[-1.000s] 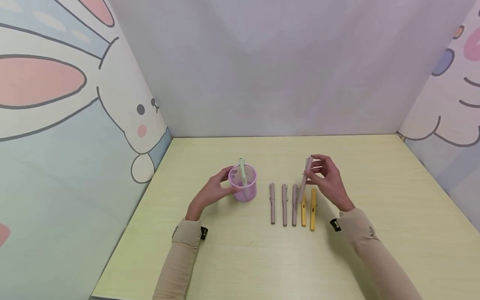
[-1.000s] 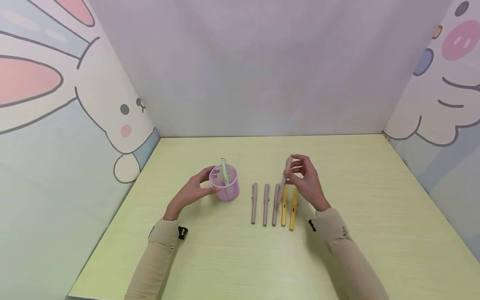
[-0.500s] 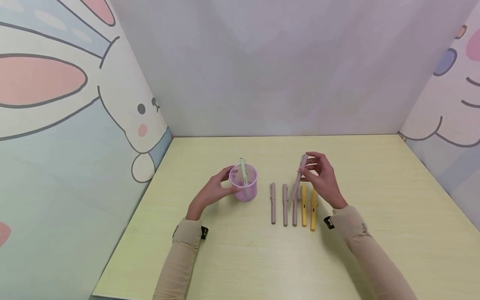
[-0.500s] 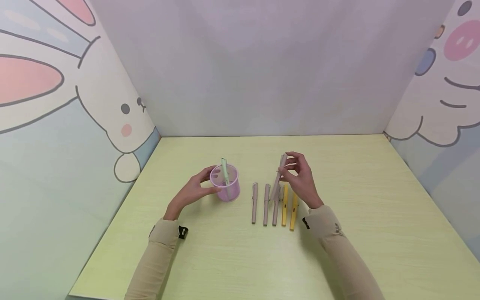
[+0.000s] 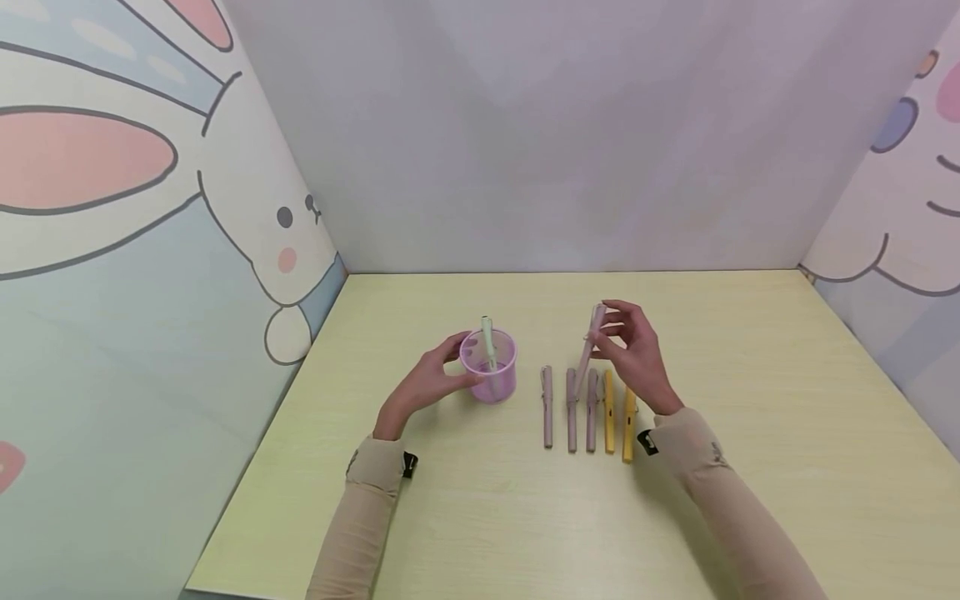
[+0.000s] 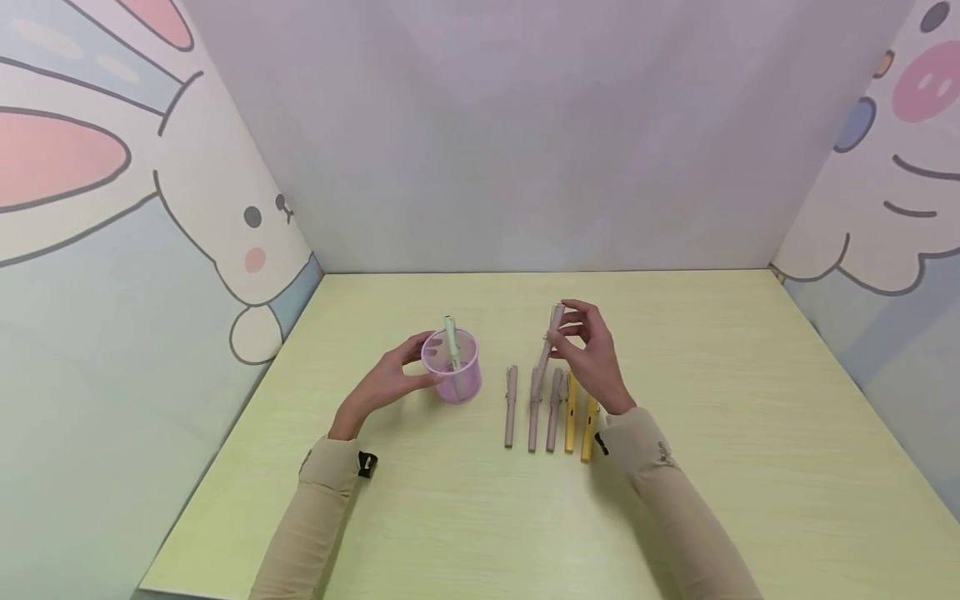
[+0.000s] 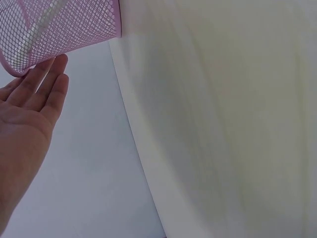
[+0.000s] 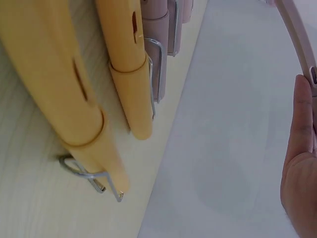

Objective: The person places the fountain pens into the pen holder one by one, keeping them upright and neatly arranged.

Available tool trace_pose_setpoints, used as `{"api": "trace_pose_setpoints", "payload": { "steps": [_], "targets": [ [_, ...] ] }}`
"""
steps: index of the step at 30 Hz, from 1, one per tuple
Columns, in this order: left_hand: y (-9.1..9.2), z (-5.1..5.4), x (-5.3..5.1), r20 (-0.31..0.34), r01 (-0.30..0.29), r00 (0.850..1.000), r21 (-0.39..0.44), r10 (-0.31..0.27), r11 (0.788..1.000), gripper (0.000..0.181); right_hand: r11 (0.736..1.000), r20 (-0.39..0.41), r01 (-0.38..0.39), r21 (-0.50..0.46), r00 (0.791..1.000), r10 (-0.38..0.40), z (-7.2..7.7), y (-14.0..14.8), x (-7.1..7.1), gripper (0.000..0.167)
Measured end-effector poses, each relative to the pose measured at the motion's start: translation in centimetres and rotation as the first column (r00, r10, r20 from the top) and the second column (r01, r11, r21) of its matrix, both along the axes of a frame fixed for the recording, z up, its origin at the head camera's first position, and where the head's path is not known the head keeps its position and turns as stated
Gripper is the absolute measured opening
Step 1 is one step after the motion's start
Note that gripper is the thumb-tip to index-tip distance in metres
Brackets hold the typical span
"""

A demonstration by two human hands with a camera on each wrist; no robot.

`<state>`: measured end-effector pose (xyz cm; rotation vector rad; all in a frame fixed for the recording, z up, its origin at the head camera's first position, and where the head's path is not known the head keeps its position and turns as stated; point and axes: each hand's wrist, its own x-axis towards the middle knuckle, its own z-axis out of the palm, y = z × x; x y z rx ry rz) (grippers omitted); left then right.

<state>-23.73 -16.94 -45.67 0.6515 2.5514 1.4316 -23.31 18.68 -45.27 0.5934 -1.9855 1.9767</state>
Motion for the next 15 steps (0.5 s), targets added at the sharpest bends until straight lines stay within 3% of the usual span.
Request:
{"api": "trace_pose_setpoints", "payload": {
  "steps": [15],
  "targets": [
    [0.0,0.0,0.1,-0.007,-0.007,1.000,-0.010,0.007,1.000,0.079,0.999,-0.029,-0.013,-0.030,1.000,0.013,0.3,-1.4,-0.1,0.051]
  ]
}}
